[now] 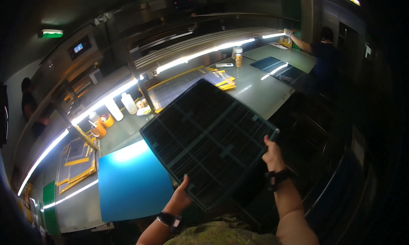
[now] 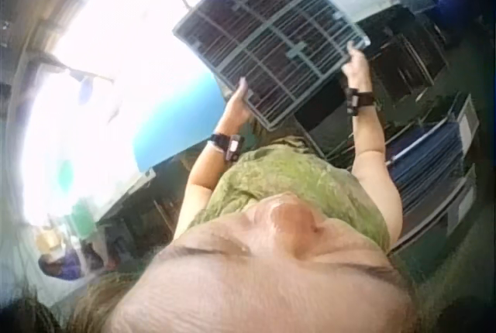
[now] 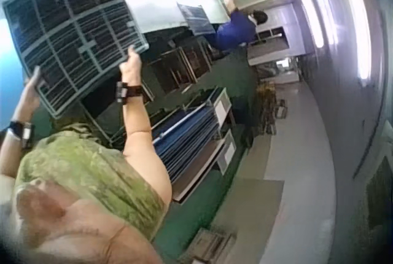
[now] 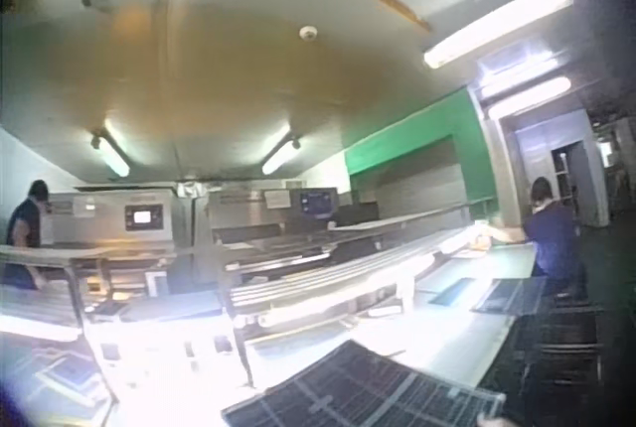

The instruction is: Inspecting and handling solar panels at a production workstation.

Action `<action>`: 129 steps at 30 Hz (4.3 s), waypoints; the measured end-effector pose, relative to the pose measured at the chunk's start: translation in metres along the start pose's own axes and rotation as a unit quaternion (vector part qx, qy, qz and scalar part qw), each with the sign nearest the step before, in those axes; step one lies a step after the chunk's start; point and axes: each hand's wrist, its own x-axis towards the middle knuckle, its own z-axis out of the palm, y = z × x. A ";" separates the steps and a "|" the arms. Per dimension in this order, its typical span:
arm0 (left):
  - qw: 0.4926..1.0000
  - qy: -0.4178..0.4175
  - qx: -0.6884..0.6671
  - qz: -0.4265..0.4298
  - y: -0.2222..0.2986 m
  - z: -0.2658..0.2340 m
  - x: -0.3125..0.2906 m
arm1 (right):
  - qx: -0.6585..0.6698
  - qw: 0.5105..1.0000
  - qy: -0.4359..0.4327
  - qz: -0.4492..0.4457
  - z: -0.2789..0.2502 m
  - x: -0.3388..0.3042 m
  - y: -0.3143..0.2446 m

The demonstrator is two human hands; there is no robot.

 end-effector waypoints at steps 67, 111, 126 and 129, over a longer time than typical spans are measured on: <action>0.849 0.273 0.452 0.012 0.115 -0.097 -0.064 | -0.464 0.876 -0.082 -0.106 -0.010 -0.120 0.072; 0.609 0.590 0.446 0.285 0.056 -0.219 -0.238 | -0.574 0.780 -0.246 -0.050 0.043 -0.093 0.216; 0.637 0.644 0.342 0.251 0.036 -0.206 -0.225 | -0.573 0.775 -0.258 -0.062 0.044 -0.095 0.220; 0.693 0.612 0.234 0.300 0.057 -0.197 -0.226 | -0.557 0.794 -0.236 -0.064 0.055 -0.105 0.217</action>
